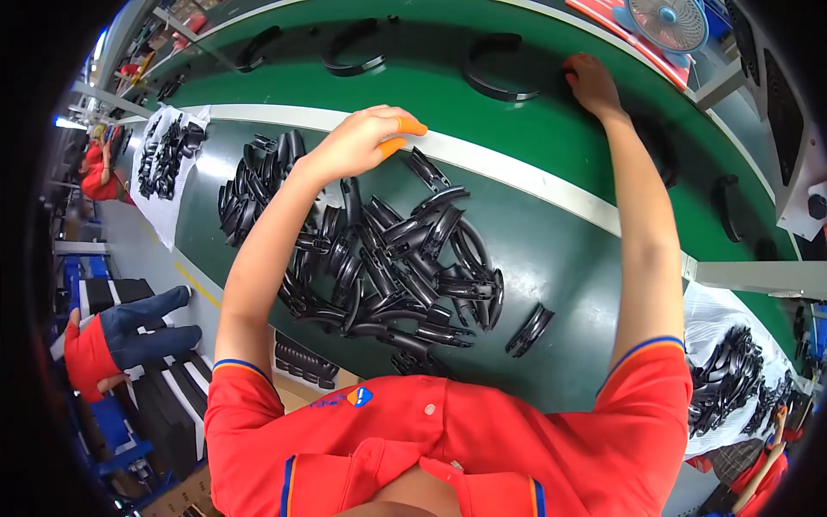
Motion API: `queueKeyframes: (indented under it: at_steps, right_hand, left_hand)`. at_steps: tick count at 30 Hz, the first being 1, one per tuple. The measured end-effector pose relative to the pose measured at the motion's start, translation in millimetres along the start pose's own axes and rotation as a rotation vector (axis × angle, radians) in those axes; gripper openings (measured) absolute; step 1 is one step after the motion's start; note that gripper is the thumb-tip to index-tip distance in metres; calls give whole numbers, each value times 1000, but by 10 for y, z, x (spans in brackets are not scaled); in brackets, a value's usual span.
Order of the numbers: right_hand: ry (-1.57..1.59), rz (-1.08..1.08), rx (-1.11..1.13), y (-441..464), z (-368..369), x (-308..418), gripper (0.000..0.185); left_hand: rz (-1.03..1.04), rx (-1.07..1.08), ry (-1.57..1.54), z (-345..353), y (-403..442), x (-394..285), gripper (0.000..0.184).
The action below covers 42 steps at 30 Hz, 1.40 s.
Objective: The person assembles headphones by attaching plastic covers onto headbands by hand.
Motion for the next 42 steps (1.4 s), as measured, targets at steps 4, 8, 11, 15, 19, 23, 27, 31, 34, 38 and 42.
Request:
queueKeyframes:
  at_steps: [4,8,11,15,19,23,27,31,34,38,42]
  right_hand:
    - [518,280,52,-311,-515,475,28]
    - [374,155,17,-456,-748,746,26]
    - [579,329,0,-376,-799,986,24]
    - [372,405,26,-383,-853,1242,23]
    - [318,475,-133,-489,-847,1386,23]
    - [462,361,-307,-554,-710,1266,21]
    - [369,290,-387,-587,-819,1232,22]
    - [552,246,-440,-623,-777,1163,23]
    - [541,253,-436,-606,-804,1203,24]
    - [487,244,-425,-621,-826,1193,27]
    - [477,235,-404,-659,-814,1163,31]
  left_hand:
    - [172,76,59,192,-7,-42,35]
    - [190,126,181,228,15,-128,25]
    - [133,25,110,244,40,-26,17]
    - [-176,-160,-389,263,456,-10,24]
    - [-16,-340,-251,477,1252,-339,26]
    - [-21,-214,-335,908,1997,-402,29]
    - [-261,134,-741,834,1972,-673,29]
    - [-339,384,-845,744,1916,-520,27]
    - [-340,476,-818,713,1863,-561,27]
    - [-294,491,-778,677,1862,-595,27]
    - [-267,488,-707,661,1849,-646,24]
Point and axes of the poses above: each hand's wrist, its own y-axis towards the middle knuckle, its own z-axis out of the palm, x = y × z, the point moved 1 cm from there along y, towards the middle knuckle, and after that the axes turned 7 degrees about -z, right-handed, at the moved point
